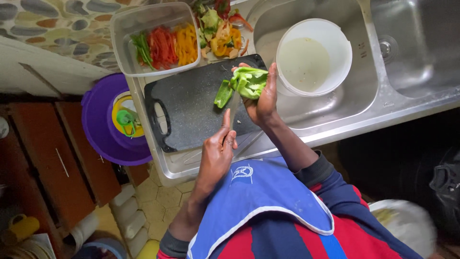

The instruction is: The person washes a green bell pepper in a bowl of water, then places it on a cutting board. They use a knife to slice the pepper into thin strips, occasionally moving the cut pieces aside. The person continues slicing the remaining parts of the pepper.

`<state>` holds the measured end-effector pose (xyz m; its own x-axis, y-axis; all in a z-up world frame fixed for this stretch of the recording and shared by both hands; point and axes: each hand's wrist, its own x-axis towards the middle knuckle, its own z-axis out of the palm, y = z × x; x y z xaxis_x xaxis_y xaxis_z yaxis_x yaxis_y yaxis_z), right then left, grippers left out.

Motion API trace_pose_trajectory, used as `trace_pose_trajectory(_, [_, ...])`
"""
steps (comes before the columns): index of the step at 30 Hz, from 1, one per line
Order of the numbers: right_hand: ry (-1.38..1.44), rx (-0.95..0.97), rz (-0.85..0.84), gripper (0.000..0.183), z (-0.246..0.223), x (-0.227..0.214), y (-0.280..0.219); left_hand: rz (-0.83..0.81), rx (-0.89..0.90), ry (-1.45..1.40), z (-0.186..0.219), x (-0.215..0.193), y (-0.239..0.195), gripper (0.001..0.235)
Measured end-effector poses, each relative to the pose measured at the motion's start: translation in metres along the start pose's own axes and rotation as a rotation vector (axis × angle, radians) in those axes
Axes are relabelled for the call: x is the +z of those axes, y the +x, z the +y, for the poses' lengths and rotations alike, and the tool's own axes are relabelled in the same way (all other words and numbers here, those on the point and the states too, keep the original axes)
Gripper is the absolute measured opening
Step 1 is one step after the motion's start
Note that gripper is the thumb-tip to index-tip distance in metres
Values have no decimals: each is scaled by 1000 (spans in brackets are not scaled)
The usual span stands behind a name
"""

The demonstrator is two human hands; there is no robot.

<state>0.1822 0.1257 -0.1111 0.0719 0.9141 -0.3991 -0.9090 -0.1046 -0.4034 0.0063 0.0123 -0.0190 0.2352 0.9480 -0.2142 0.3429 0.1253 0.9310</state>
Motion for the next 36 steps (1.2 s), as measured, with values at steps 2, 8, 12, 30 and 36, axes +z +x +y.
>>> trace_pose_trajectory(2, [0,2,-1,95,1,-5,1,-26,0,-62,11,-5,-5,51])
trace_pose_trajectory(8, [-17,47,-40,93,5,-16,4,-119,-18,-88,6,-31,-4,58])
trace_pose_trajectory(12, [-100,179,-120,83,-12,-2,3,-72,108,231,2,-51,-1,59])
trace_pose_trajectory(30, [-184,302,-91,101,-11,7,-1,-142,206,407,4,-52,7,58])
trace_pose_trajectory(36, [-60,170,-37,90,-4,0,4,-91,33,142,-6,-30,7,58])
